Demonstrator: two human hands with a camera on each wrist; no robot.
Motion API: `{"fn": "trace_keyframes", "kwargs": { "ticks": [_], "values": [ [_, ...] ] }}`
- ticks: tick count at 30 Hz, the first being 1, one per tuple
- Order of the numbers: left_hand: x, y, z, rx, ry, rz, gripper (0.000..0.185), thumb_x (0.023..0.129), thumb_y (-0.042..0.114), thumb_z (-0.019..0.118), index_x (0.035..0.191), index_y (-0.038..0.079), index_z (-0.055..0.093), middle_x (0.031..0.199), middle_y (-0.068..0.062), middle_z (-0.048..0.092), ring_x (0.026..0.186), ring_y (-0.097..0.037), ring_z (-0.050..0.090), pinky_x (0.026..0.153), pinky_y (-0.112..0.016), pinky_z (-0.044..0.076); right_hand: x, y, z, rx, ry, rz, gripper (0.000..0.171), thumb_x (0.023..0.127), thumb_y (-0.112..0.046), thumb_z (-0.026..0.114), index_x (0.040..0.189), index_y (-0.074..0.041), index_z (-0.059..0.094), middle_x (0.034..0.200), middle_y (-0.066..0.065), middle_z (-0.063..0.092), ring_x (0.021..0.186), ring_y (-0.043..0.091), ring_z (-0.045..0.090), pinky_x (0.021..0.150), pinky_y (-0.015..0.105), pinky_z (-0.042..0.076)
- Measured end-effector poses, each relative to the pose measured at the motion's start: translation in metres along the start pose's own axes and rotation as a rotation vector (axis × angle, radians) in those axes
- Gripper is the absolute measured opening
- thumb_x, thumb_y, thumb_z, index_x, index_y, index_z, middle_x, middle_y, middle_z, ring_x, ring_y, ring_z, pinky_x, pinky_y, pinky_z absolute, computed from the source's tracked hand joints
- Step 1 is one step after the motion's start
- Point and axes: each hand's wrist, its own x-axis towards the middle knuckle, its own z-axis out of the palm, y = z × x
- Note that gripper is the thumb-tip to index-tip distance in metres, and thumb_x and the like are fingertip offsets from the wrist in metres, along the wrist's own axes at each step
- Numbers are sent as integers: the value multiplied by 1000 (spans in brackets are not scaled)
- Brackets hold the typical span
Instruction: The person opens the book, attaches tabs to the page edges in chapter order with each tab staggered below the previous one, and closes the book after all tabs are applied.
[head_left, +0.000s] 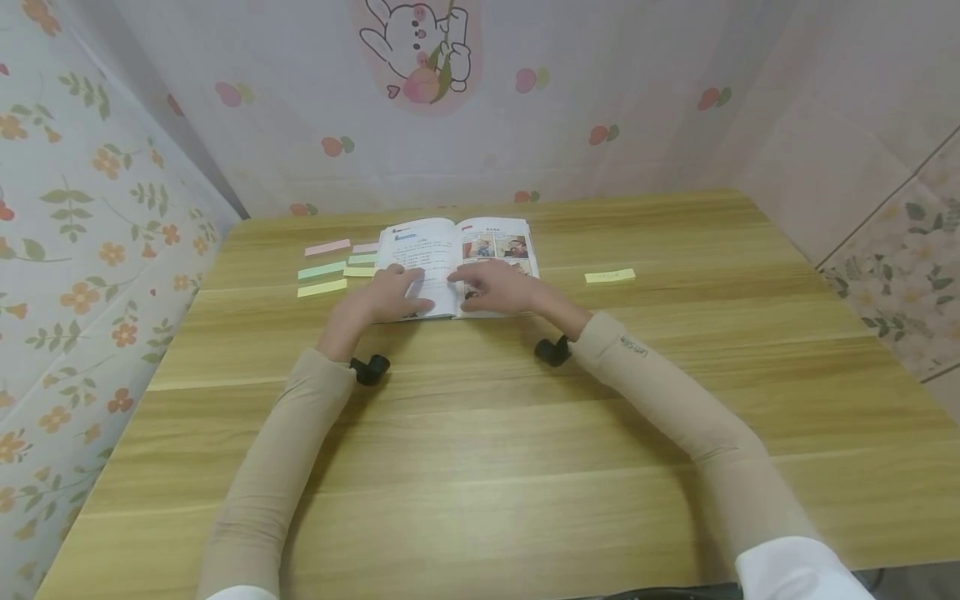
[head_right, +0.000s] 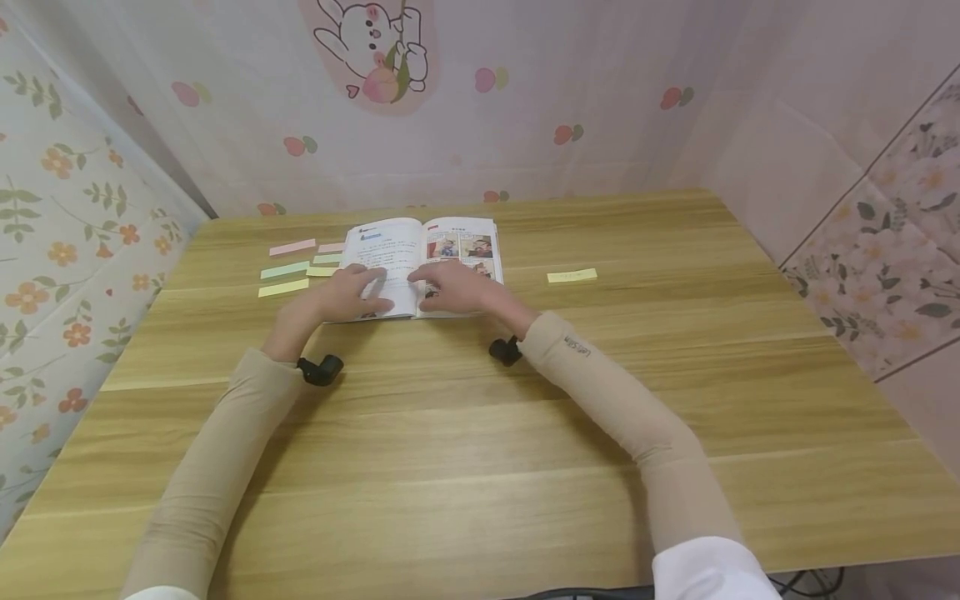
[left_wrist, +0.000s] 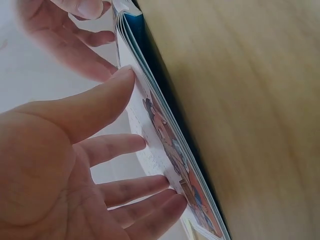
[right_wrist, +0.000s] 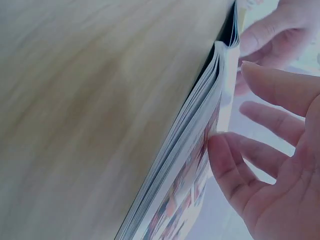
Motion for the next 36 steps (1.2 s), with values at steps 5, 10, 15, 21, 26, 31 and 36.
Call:
{"fn": "trace_keyframes", "kwargs": {
  "ticks": [5, 10, 15, 21, 26, 31, 36],
  "values": [
    [-1, 2, 2, -11, -20, -14, 74, 104, 41, 53, 159, 2, 23, 161, -32, 15, 147, -49, 17, 116, -64, 22, -7, 12, -2, -30, 38, -5, 57, 93, -13, 70, 143, 5, 50, 144, 20, 54, 115, 30, 58, 108, 43, 42],
    [0, 2, 4, -8, -28, -25, 74, 104, 41, 52, 160, 3, 21, 161, -32, 13, 148, -50, 14, 117, -64, 19, -16, 19, -7, -17, 31, 10, 74, 87, -18, 80, 147, 6, 42, 146, 22, 51, 120, 33, 56, 111, 45, 39],
    [0, 2, 4, 3, -29, -14, 74, 105, 41, 50, 160, 1, 20, 161, -33, 13, 147, -51, 14, 117, -64, 19, -27, 27, -9, -61, 3, -7, 84, 87, -22, 81, 149, 10, 36, 153, 27, 39, 143, 42, 32, 119, 51, 24],
    [-2, 4, 3, -3, -31, -8, 74, 105, 41, 51, 160, 1, 20, 161, -33, 14, 147, -51, 15, 116, -64, 20, -37, 35, -15, -76, -41, 46, 89, 88, -22, 79, 154, 9, 28, 153, 31, 33, 146, 46, 24, 119, 55, 20],
    [-2, 4, 1, 1, -34, -16, 74, 105, 41, 51, 160, 1, 20, 161, -33, 14, 147, -51, 15, 117, -63, 20, -43, 42, -20, -56, -59, 109, 86, 88, -22, 80, 153, 5, 31, 159, 28, 28, 150, 43, 15, 122, 52, 15],
    [-3, 4, 1, 1, -37, -26, 74, 105, 41, 51, 160, 2, 20, 162, -32, 12, 148, -50, 14, 117, -63, 19, -49, 46, -24, -11, -69, 143, 83, 88, -24, 80, 150, 6, 33, 154, 26, 37, 146, 40, 31, 119, 51, 24],
    [-3, 4, 1, 0, -41, -26, 74, 105, 41, 49, 160, 2, 19, 162, -32, 12, 148, -49, 13, 117, -63, 18, -54, 44, -27, 24, -81, 167, 87, 90, -29, 78, 154, 3, 29, 133, 23, 53, 123, 35, 49, 111, 49, 35]
  ]
}}
